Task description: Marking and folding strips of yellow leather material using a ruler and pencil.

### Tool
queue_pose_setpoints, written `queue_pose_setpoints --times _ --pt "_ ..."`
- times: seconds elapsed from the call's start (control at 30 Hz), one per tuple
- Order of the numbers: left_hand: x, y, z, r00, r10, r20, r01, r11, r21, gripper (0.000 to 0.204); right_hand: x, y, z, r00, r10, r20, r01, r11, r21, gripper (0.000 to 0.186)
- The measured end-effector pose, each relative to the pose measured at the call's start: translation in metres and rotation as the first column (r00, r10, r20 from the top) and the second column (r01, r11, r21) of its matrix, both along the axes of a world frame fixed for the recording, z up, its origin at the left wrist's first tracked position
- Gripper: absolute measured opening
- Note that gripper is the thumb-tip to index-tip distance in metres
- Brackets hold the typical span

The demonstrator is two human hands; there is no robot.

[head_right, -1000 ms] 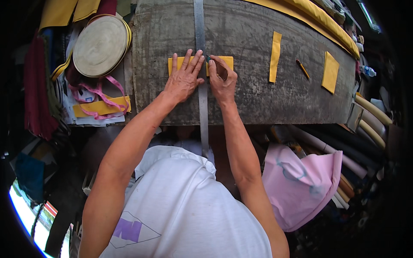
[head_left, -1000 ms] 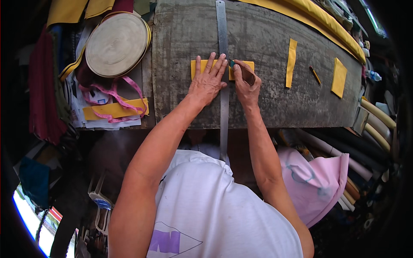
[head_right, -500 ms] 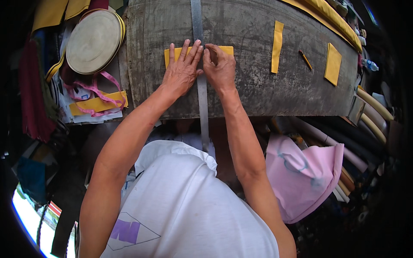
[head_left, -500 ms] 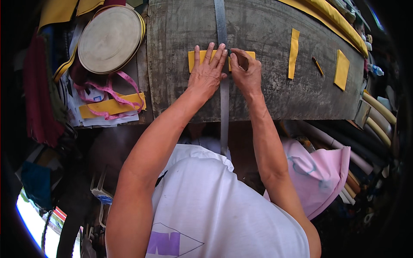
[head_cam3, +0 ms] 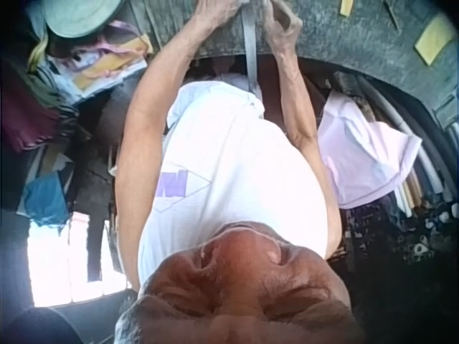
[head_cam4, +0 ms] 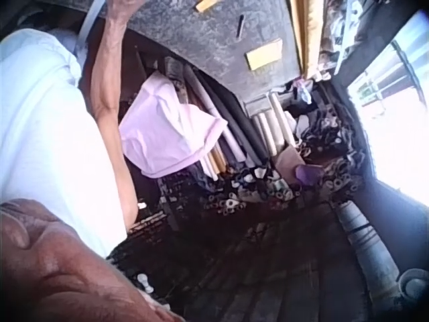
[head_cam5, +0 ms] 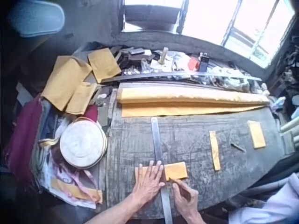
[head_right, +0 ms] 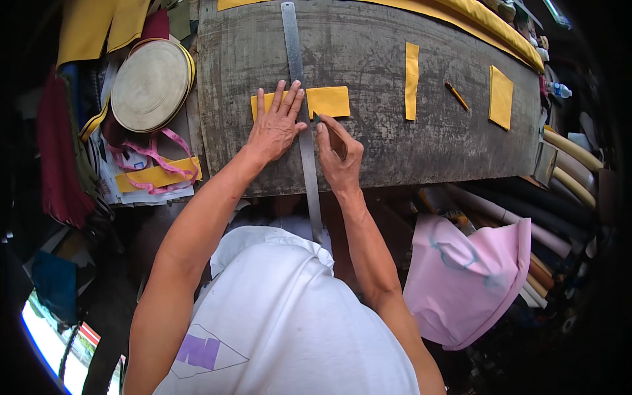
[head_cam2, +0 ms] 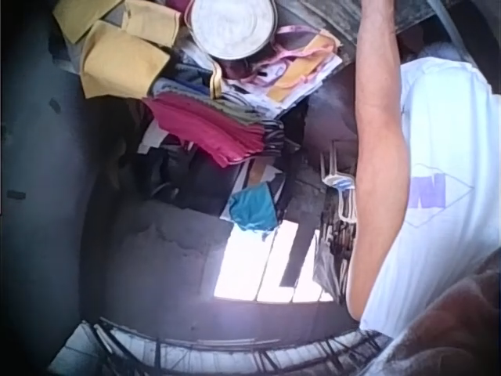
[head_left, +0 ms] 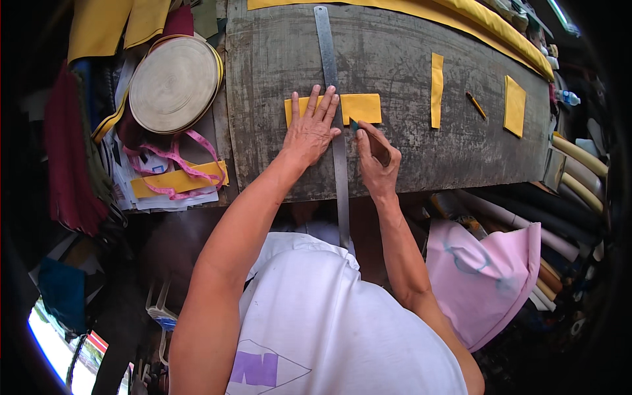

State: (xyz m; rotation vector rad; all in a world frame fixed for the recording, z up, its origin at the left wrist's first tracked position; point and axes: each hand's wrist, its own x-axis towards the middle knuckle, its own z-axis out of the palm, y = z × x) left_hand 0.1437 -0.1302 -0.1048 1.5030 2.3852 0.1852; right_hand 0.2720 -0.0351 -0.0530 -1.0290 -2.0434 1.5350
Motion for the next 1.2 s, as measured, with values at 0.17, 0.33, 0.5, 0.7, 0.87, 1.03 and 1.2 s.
queue_pose_setpoints --times 0.17,0.33,0.5,0.7,0.87,1.03,1.2 --pt "-0.001 0.002 0.000 1.000 -0.003 0.028 0.002 1.000 0.031 0.072 -0.036 0.023 -0.015 0.995 -0.056 -0.078 0.059 0.998 0.037 0.021" --pt "-0.001 0.000 -0.001 1.000 -0.005 0.031 0.004 0.999 0.038 0.075 -0.039 0.023 -0.032 0.994 -0.050 -0.093 0.049 0.999 -0.019 0.020" --pt "-0.002 0.001 0.000 0.999 0.000 0.037 -0.001 0.999 0.043 0.075 -0.040 0.027 -0.040 0.988 -0.021 -0.153 0.036 0.995 0.095 0.019" --pt "-0.002 0.001 -0.002 0.998 -0.005 0.059 0.003 0.999 0.039 0.075 -0.037 0.024 -0.029 0.994 0.044 -0.096 -0.028 0.986 0.164 0.019" --pt "-0.001 -0.001 -0.002 1.000 -0.005 0.016 0.005 0.999 0.049 0.073 -0.050 0.022 -0.015 0.999 0.050 0.016 -0.053 0.974 0.222 0.018" --pt "0.000 0.001 -0.001 1.000 -0.001 -0.010 0.001 0.998 0.061 0.074 -0.063 0.029 -0.020 0.988 0.060 0.144 -0.091 0.972 0.217 0.016" --pt "0.002 0.005 0.001 1.000 0.009 -0.004 -0.009 0.999 0.045 0.073 -0.052 0.036 -0.025 0.992 0.093 0.081 -0.111 0.959 0.262 0.018"
